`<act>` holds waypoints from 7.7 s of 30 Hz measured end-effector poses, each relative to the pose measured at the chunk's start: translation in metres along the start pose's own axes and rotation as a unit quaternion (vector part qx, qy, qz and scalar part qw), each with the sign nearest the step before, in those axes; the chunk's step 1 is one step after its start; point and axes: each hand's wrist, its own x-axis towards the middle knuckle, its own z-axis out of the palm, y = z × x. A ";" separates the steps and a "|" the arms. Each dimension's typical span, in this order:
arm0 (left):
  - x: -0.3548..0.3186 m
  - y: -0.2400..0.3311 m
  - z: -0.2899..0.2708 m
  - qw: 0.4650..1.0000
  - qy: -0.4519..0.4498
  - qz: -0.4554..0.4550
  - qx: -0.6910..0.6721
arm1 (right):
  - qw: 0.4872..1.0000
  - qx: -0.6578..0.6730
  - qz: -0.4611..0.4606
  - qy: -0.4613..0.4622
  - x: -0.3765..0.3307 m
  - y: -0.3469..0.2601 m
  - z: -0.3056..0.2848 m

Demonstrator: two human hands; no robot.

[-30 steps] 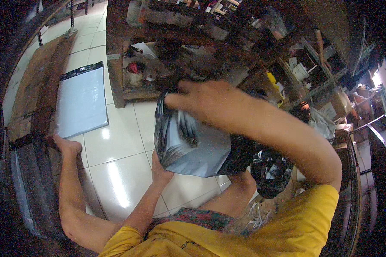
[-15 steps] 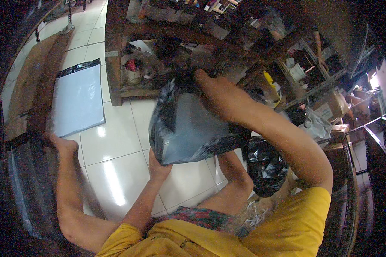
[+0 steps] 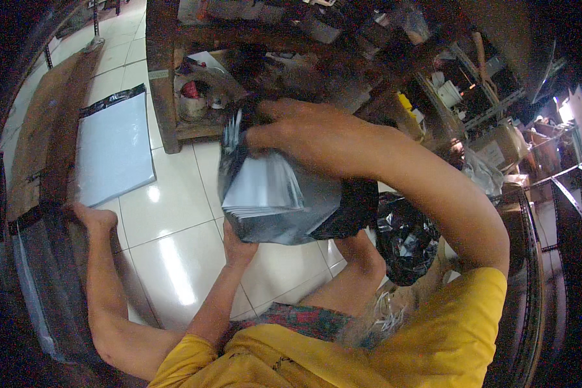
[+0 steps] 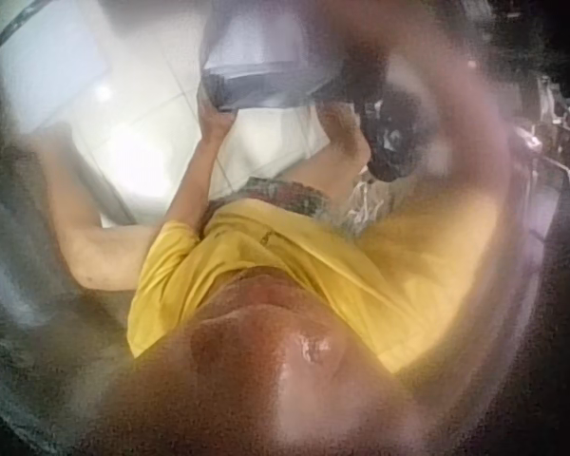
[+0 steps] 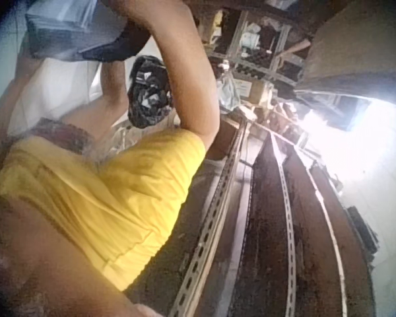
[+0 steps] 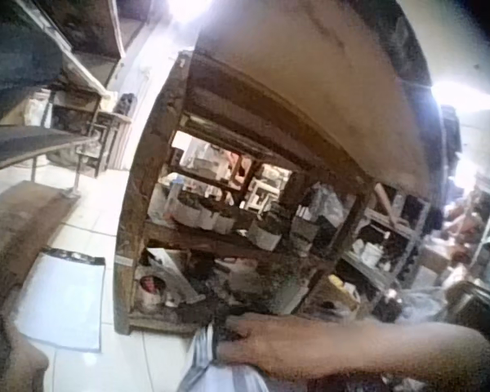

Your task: The person sits on the floor and repeatedly folds white poly mailers. They smooth each mailer flat, fold it in half, and then fold it again into a smaller rectangle. The folded mailers are stacked on the floor in front of them.

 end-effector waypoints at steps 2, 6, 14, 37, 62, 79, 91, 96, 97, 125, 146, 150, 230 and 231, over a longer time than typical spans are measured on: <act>0.002 0.001 0.001 0.999 0.008 0.029 0.029 | 0.998 -0.057 -0.015 0.008 0.006 0.010 0.020; 0.003 0.005 -0.002 0.999 0.011 0.039 0.024 | 0.990 0.022 0.059 0.126 0.014 0.028 0.009; 0.002 0.003 0.001 0.998 0.042 0.036 0.012 | 0.930 0.014 0.364 -0.046 -0.005 0.006 0.017; 0.005 0.007 0.000 0.999 0.002 -0.033 -0.035 | 0.986 -0.058 0.133 0.080 0.017 -0.001 0.026; 0.003 -0.004 0.004 0.999 0.007 -0.034 0.012 | 0.955 -0.043 0.132 0.261 -0.027 0.017 0.019; 0.011 0.014 -0.004 1.000 0.030 -0.001 -0.006 | 0.953 -0.109 0.059 0.275 -0.039 0.010 0.024; 0.012 0.014 -0.006 1.000 0.002 -0.002 -0.031 | 0.966 -0.195 0.057 0.160 -0.040 -0.014 0.012; 0.007 -0.002 0.004 1.000 -0.002 0.010 -0.004 | 0.974 -0.160 0.144 0.076 -0.029 -0.005 0.006; 0.008 -0.001 0.004 1.000 -0.002 0.015 -0.011 | 0.976 -0.140 0.156 0.056 -0.024 -0.001 0.001; 0.015 -0.005 0.016 0.997 0.039 0.066 -0.008 | 0.956 -0.009 0.293 0.025 -0.016 0.022 0.018; 0.025 0.001 0.008 1.000 0.004 0.019 -0.022 | 0.958 -0.148 0.176 0.170 -0.018 0.030 0.019; 0.026 0.000 0.012 0.999 -0.012 0.037 0.003 | 0.965 -0.082 0.180 0.170 -0.034 0.066 0.036; 0.066 0.060 -0.017 0.986 -0.151 0.069 -0.001 | 0.539 0.344 0.389 0.663 0.012 -0.081 0.291; 0.069 0.061 -0.023 0.981 -0.165 0.100 0.011 | 0.530 0.347 0.378 0.676 0.011 -0.079 0.299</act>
